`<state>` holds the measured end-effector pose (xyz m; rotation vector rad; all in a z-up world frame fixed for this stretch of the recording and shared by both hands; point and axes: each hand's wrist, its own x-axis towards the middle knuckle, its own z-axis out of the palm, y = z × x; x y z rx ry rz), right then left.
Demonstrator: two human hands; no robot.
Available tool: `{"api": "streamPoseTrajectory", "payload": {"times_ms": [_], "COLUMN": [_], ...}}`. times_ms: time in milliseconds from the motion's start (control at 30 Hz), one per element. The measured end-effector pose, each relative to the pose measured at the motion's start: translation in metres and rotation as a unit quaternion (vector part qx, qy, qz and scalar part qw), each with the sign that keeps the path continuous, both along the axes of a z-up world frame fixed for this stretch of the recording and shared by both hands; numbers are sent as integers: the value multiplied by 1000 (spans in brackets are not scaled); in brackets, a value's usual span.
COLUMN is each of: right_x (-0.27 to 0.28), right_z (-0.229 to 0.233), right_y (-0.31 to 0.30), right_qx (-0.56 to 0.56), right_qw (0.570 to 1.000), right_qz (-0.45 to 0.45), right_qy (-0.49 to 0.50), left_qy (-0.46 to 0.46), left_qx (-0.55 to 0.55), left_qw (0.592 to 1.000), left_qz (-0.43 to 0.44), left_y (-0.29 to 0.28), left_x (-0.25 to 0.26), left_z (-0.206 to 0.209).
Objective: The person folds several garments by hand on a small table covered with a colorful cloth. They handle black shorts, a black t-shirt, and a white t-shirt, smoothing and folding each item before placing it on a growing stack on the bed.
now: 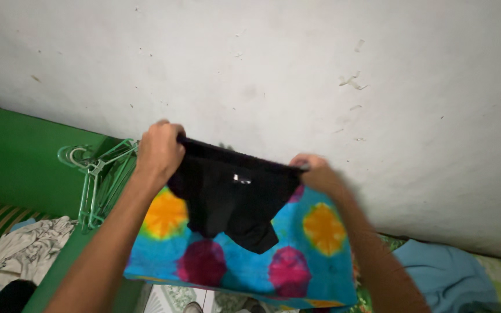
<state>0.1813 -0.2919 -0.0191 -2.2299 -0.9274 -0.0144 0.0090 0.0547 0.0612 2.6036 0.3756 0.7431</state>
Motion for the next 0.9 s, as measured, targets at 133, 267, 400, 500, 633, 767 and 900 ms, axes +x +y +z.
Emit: {"api": "streamPoseTrajectory", "payload": {"times_ms": [133, 267, 400, 500, 633, 767, 900], "right_x": [2, -19, -37, -46, -75, -106, -101], "right_z": [77, 110, 95, 66, 9, -66, -97], "right_y": [-11, -11, -18, -21, 1, 58, 86], "right_qx": [-30, -4, 36, 1, 49, 206, 289], "right_qw": [971, 957, 944, 961, 953, 956, 906], "right_qz": [-49, -49, -71, -98, -16, 40, 0], "right_qy": [234, 285, 319, 258, -299, 205, 310], "left_qy": [52, 30, 103, 157, 89, 99, 166], "left_qx": [-86, -166, -463, -592, -655, -700, -722], "left_qw": [995, 986, 880, 791, 750, 701, 662], "left_qz": [-9, -1, 22, -18, -39, -95, -114], "left_y": [12, 14, 14, 10, -34, -91, -101], "left_x": [18, 30, 28, 28, 35, 42, 39], "left_z": [-22, -28, -45, -72, -103, -100, -83]}}
